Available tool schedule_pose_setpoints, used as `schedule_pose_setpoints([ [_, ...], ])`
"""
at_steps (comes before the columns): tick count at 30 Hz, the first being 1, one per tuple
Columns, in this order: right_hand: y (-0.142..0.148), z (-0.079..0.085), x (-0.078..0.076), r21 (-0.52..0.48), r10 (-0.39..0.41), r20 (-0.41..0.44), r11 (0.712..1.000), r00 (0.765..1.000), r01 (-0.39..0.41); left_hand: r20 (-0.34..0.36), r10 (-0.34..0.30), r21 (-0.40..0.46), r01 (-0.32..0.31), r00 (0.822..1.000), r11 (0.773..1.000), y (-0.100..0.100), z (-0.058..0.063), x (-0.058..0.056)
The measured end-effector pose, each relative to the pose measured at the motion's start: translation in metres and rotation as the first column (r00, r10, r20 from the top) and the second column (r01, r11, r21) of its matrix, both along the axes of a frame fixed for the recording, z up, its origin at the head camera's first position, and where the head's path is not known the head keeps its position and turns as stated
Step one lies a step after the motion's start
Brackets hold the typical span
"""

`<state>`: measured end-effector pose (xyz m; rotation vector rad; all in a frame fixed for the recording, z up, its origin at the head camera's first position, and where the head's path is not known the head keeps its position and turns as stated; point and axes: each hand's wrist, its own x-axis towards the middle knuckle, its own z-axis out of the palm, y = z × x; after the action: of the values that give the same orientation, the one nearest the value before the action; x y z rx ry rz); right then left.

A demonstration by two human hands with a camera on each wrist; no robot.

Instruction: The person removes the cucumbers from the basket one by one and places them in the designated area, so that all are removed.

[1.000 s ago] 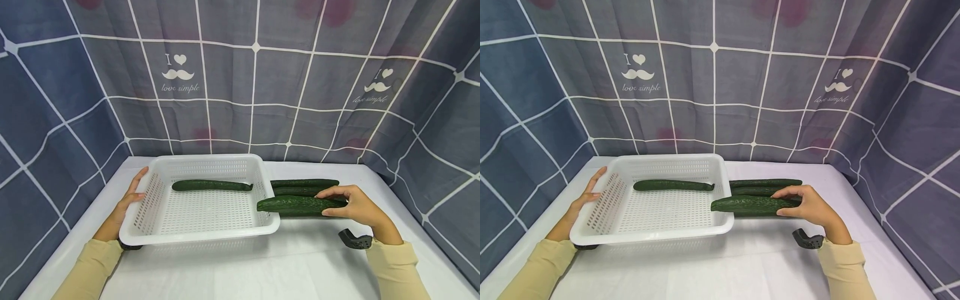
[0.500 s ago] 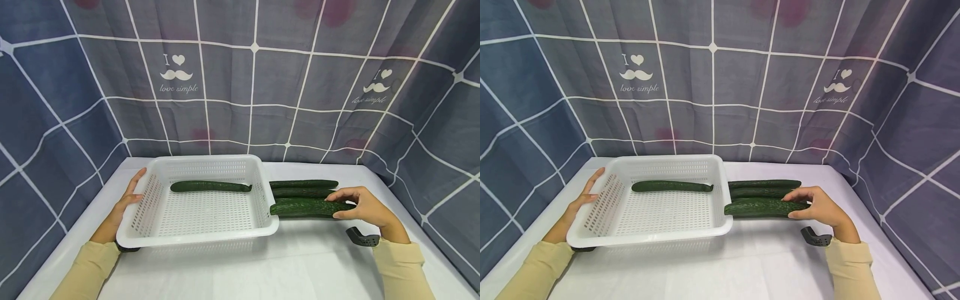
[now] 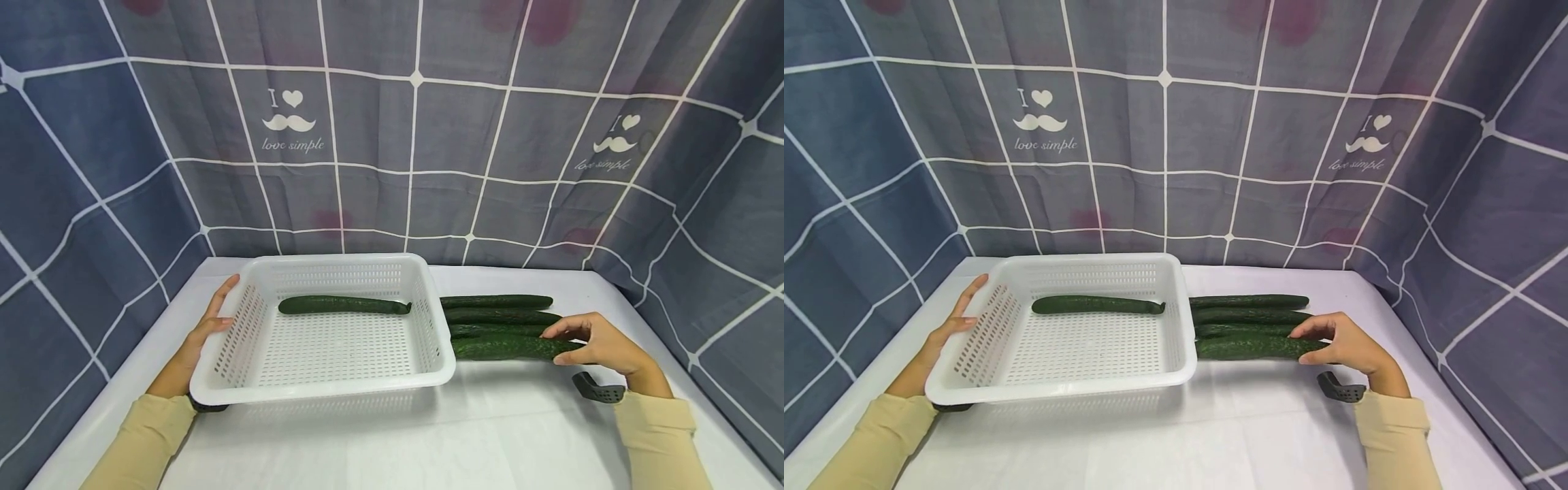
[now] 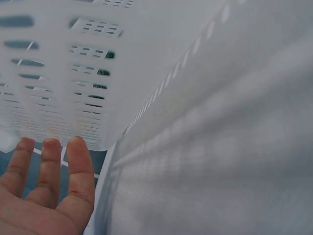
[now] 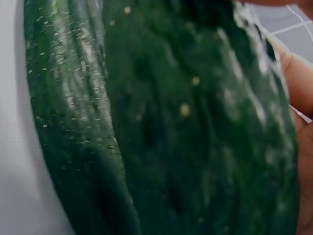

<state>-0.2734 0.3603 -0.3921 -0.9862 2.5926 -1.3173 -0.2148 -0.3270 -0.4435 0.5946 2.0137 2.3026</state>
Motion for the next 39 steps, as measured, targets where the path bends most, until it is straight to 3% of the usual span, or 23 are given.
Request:
schedule_pose_setpoints([
  [6, -0.008, -0.01, -0.007, 0.009, 0.082, 0.057, 0.997, 0.995, -0.083, -0.039, -0.009, 0.011, 0.009, 0.999, 1.0, -0.001, -0.002, -0.001],
  [11, -0.016, -0.015, -0.009, 0.032, 0.088, 0.104, 0.995, 0.991, -0.092, -0.067, -0.012, 0.022, 0.014, 0.998, 1.0, 0.001, -0.003, -0.003],
  [20, -0.025, -0.018, -0.01, 0.059, 0.111, 0.077, 0.992, 0.991, -0.115, -0.047, -0.012, 0.0, 0.012, 0.999, 1.0, 0.001, -0.002, -0.002],
  [29, -0.038, -0.013, -0.007, 0.194, 0.058, 0.054, 0.979, 0.997, -0.067, -0.036, -0.006, -0.009, 0.005, 0.999, 1.0, 0.001, -0.002, -0.002],
  [34, -0.046, -0.011, -0.004, 0.297, 0.015, 0.034, 0.955, 0.999, -0.024, 0.012, 0.002, -0.009, -0.002, 1.0, 1.0, 0.001, -0.001, 0.0],
  [39, -0.05, -0.009, -0.001, 0.328, -0.015, 0.002, 0.945, 1.0, 0.014, 0.04, 0.016, -0.016, -0.015, 0.999, 1.0, 0.001, -0.001, 0.001],
])
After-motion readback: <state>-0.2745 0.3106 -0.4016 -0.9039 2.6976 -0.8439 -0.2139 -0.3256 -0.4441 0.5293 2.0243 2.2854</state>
